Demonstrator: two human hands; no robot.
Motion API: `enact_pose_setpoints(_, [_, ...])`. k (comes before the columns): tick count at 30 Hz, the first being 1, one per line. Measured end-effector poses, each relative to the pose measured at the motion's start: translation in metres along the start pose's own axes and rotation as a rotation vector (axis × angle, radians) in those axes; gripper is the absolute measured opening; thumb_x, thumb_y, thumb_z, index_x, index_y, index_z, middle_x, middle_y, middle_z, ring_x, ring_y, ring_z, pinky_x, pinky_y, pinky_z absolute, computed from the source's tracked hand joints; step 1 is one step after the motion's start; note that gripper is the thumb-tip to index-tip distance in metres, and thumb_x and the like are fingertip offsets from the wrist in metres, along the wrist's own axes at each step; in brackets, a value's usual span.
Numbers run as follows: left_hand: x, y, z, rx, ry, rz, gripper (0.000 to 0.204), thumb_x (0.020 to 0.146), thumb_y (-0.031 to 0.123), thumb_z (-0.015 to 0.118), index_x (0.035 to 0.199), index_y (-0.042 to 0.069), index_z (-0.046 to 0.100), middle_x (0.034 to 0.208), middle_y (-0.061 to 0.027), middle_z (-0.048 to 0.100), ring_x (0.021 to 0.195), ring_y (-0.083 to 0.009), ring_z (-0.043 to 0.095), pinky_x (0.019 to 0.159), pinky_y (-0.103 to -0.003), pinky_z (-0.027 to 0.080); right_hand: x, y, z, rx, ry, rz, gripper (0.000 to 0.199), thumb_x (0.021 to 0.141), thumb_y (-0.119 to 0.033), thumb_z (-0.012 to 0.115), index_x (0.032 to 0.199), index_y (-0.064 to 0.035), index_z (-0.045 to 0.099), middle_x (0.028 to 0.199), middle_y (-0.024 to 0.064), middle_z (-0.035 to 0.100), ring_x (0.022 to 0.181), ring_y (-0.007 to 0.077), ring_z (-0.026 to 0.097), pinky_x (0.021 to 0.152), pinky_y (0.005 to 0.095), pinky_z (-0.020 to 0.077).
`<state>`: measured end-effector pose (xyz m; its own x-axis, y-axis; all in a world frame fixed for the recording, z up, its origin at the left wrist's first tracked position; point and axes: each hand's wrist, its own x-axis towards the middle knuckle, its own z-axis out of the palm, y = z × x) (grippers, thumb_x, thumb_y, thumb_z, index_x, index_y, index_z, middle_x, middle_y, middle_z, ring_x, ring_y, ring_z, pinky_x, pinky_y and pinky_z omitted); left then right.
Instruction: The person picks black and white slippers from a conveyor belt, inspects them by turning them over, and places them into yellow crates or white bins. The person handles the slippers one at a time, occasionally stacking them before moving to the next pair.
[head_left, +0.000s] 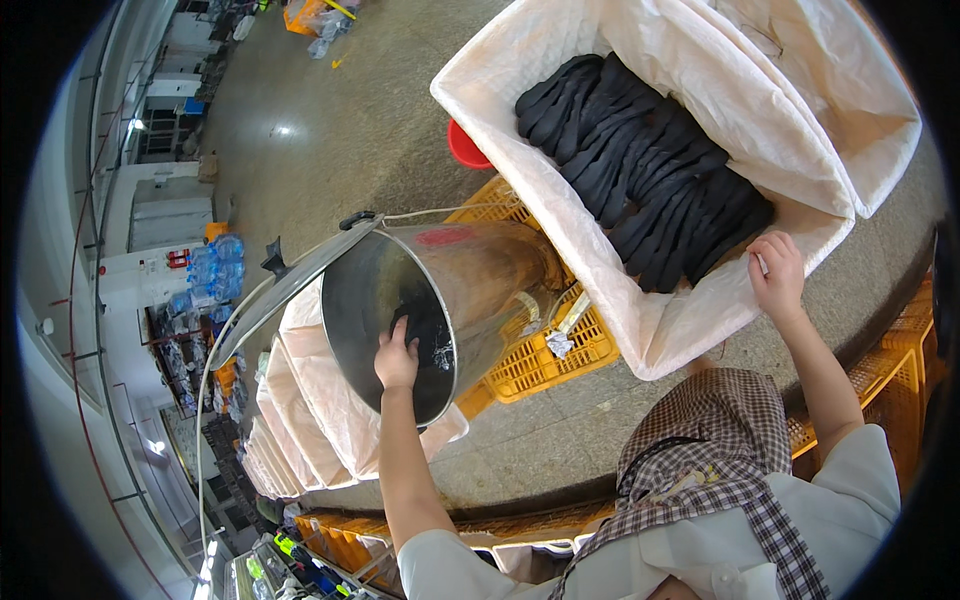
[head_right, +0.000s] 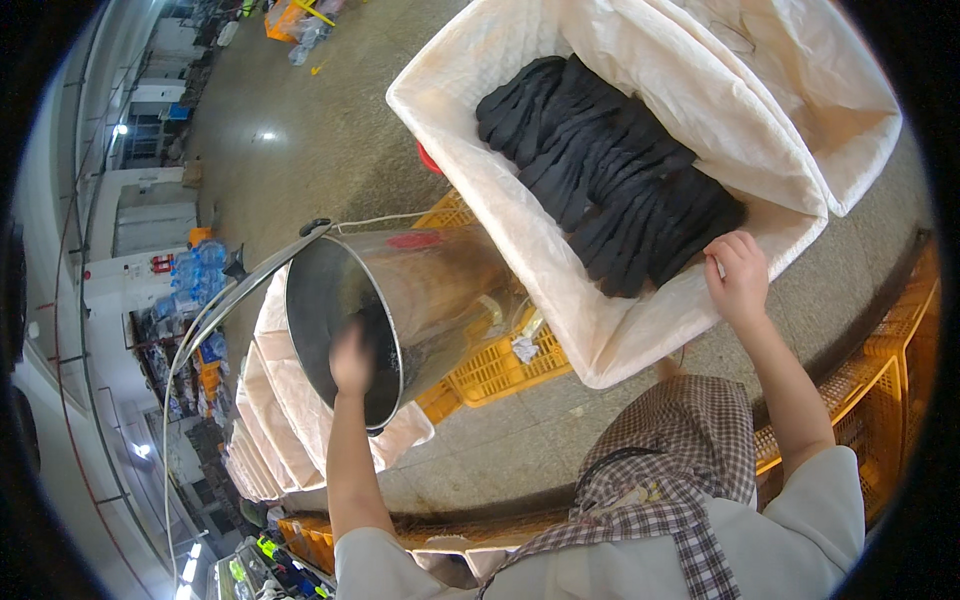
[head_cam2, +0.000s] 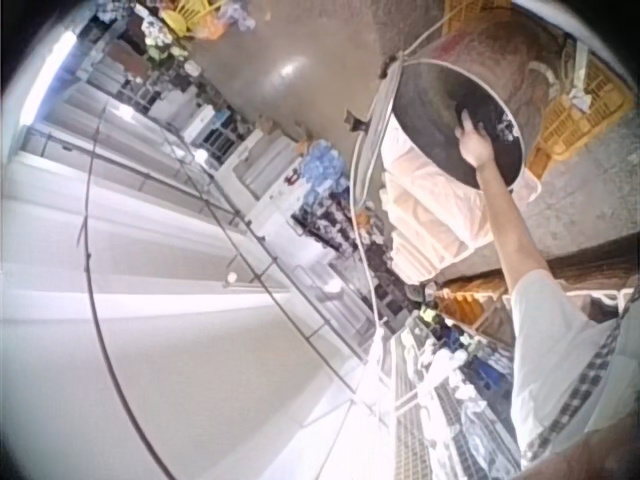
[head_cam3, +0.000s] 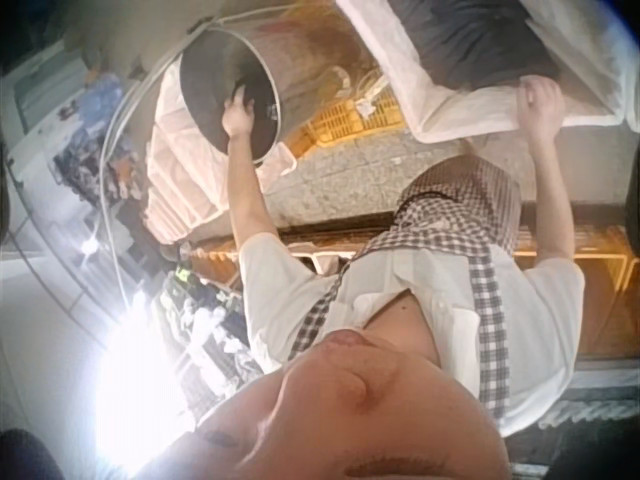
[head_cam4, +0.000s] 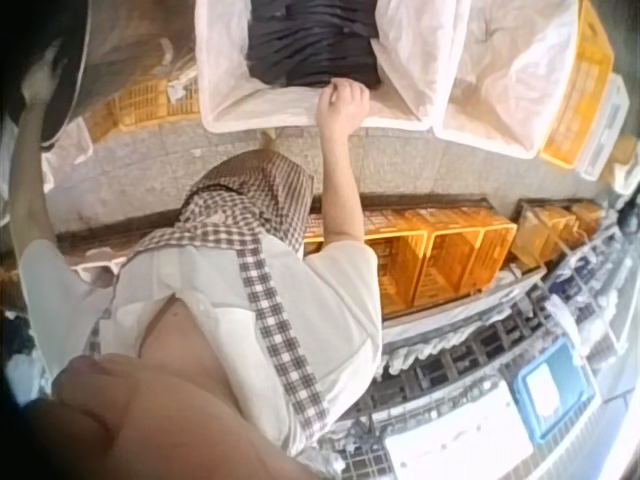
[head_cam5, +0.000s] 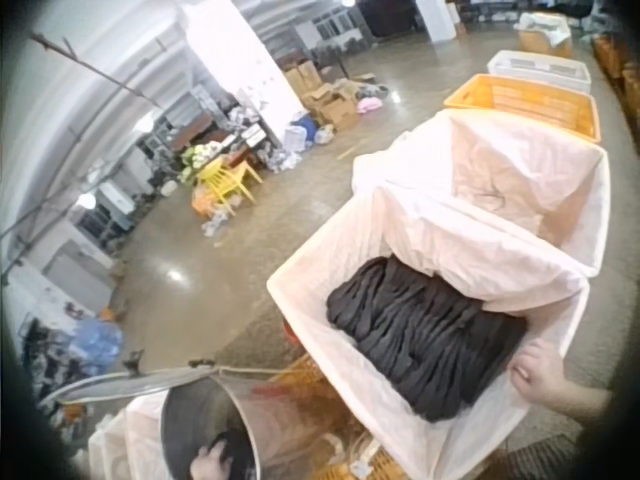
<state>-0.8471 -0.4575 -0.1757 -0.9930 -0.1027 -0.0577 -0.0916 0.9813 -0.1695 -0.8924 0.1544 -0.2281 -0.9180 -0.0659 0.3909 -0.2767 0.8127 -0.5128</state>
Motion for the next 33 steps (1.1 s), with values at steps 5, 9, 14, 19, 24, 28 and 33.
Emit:
enact_pose_setpoints(5, [0.000,0.004,0.004,-0.010,-0.057,-0.067,0.052,0.078,0.020,0.068,0.126,0.027,0.050,0.105,-0.0158,0.057,0.083,-0.0357,0.062,0.068,-0.044,0.052,-0.003,0.000,0.001,0.002,0.016,-0.009,0.012,0.066,0.003,0.062,0.076,-0.0018,0.057,0.080,0.0110,0.059,0.082,0.0308,0.057,0.070,0.0393,0.0473])
enact_pose_setpoints(9, [-0.007,0.002,0.005,-0.039,0.028,0.024,0.050,0.079,0.020,0.067,0.126,0.026,0.051,0.105,-0.0164,0.057,0.085,-0.0363,0.061,0.070,-0.044,0.052,-0.005,0.002,0.001,0.020,0.001,0.016,0.011,0.068,0.002,0.061,0.077,-0.0012,0.057,0.081,0.0121,0.059,0.083,0.0316,0.056,0.072,0.0392,0.0466])
enact_pose_setpoints(14, [-0.035,0.000,-0.040,-0.010,0.148,0.032,0.049,0.081,0.020,0.066,0.127,0.026,0.050,0.111,-0.0173,0.057,0.087,-0.0368,0.061,0.073,-0.045,0.052,-0.006,0.004,0.001,0.038,0.011,0.013,0.010,0.068,0.002,0.061,0.076,-0.0013,0.057,0.080,0.0115,0.058,0.082,0.0311,0.056,0.071,0.0389,0.0465])
enact_pose_setpoints(19, [-0.094,0.002,-0.126,0.072,0.247,-0.150,0.047,0.081,0.018,0.065,0.126,0.023,0.053,0.113,-0.0165,0.056,0.090,-0.0369,0.060,0.072,-0.045,0.051,-0.009,0.005,0.000,0.038,0.041,0.003,0.007,0.067,-0.001,0.061,0.074,-0.0022,0.058,0.077,0.0098,0.059,0.081,0.0295,0.056,0.069,0.0395,0.0473])
enact_pose_setpoints(24, [-0.133,0.003,-0.195,0.244,0.318,-0.217,0.050,0.078,0.016,0.066,0.126,0.024,0.052,0.114,-0.0170,0.055,0.085,-0.0363,0.062,0.065,-0.042,0.052,-0.012,0.009,0.000,0.033,0.034,0.013,0.005,0.068,-0.004,0.061,0.073,-0.0035,0.060,0.077,0.0089,0.060,0.082,0.0290,0.056,0.070,0.0398,0.0475])
enact_pose_setpoints(28, [-0.155,0.007,-0.229,0.372,0.425,-0.140,0.055,0.075,0.014,0.067,0.127,0.025,0.052,0.112,-0.0170,0.055,0.082,-0.0362,0.062,0.062,-0.042,0.052,-0.013,0.011,0.001,0.025,0.021,0.027,0.004,0.069,-0.006,0.060,0.073,-0.0038,0.060,0.076,0.0087,0.060,0.082,0.0288,0.056,0.071,0.0400,0.0474])
enact_pose_setpoints(33, [-0.181,0.015,-0.230,0.381,0.460,-0.118,0.059,0.071,0.010,0.069,0.126,0.025,0.054,0.115,-0.0183,0.055,0.083,-0.0368,0.062,0.064,-0.042,0.053,-0.015,0.013,0.001,0.004,-0.004,0.046,0.003,0.070,-0.008,0.061,0.071,-0.0051,0.061,0.076,0.0088,0.060,0.082,0.0291,0.057,0.071,0.0410,0.0476])
